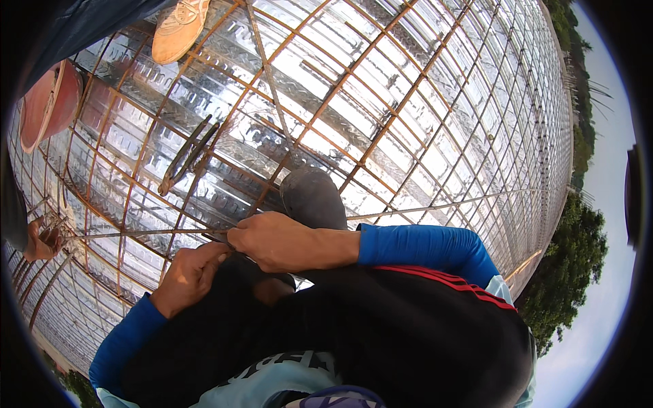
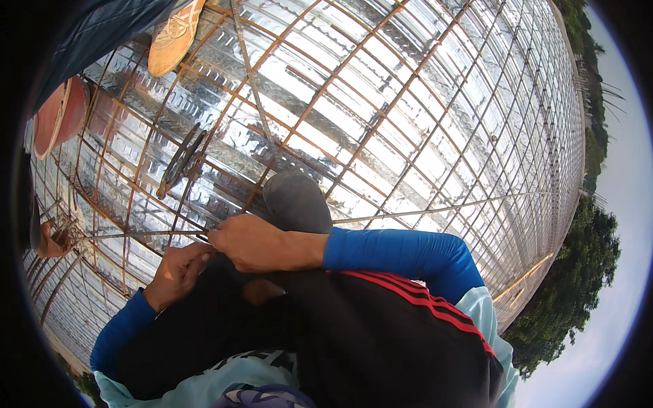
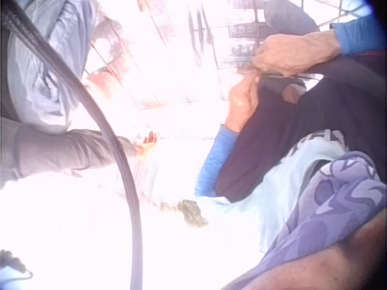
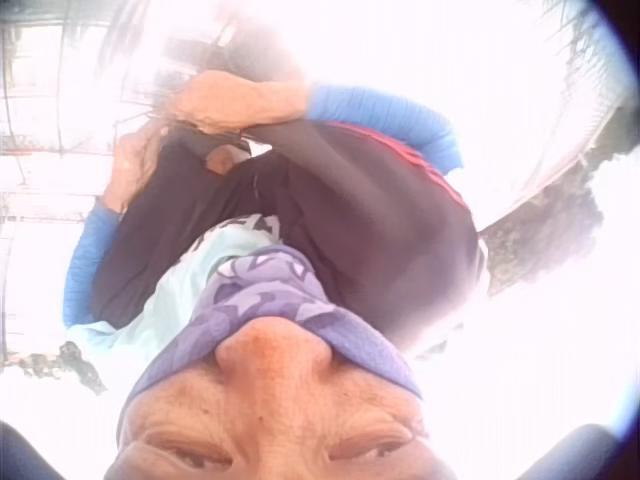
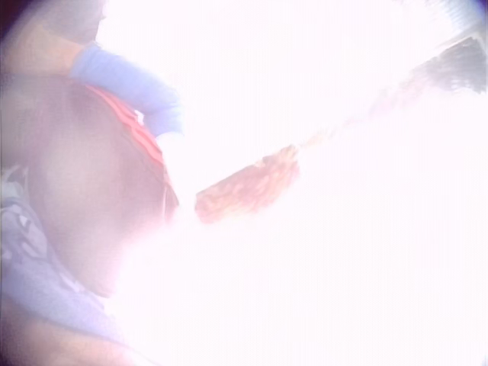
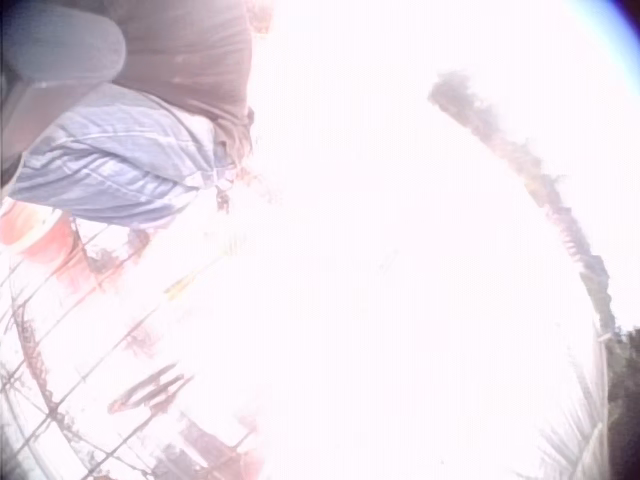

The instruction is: The person works on a metal scaffolding structure, using pliers to twist and secure wire ties at multiple joints. They repeatedly reach for ties, position them around intersecting bars, and tighten them to stabilize the frame. The work is performed at height with both hands actively manipulating the fasteners.

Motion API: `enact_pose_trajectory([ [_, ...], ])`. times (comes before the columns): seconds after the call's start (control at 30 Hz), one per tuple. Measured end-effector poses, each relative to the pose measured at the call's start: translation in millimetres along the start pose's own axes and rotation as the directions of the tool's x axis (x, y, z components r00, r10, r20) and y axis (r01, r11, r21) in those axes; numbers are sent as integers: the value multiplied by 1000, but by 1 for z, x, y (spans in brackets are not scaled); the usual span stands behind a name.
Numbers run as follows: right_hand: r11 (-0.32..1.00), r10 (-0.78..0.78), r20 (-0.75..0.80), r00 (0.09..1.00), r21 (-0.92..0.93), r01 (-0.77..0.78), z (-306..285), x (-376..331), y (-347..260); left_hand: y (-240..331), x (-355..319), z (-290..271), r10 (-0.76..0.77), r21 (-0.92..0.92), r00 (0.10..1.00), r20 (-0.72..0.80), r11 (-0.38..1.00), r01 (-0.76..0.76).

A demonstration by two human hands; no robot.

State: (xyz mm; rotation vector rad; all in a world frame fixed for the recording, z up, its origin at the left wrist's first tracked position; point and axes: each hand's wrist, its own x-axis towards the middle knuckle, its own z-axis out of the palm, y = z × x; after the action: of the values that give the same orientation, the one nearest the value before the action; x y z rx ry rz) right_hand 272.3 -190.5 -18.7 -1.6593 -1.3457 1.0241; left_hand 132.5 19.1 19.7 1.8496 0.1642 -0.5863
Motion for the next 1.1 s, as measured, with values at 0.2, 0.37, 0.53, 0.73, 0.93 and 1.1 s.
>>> enact_pose_trajectory([
  [0.2,980,22,-3,1000,200,-21,12,-7,12,8,-4,2,42,177,997,68,983,-54],
  [0.37,987,-127,-136,982,-111,112,4,-2,1,-1,1,-2,-145,-14,985,95,989,147],
  [0.53,975,-156,-148,977,-184,128,-6,8,-4,-20,3,1,-96,-212,995,31,972,100],
  [0.73,973,83,-97,992,222,-60,6,8,10,-14,6,-5,170,186,985,-31,969,-162],
  [0.93,952,142,26,990,272,-143,-5,5,9,-7,7,-11,75,193,990,119,976,-97],
  [1.1,976,166,47,985,134,-171,-32,8,1,-32,10,2,181,-18,983,-11,983,-181],
])
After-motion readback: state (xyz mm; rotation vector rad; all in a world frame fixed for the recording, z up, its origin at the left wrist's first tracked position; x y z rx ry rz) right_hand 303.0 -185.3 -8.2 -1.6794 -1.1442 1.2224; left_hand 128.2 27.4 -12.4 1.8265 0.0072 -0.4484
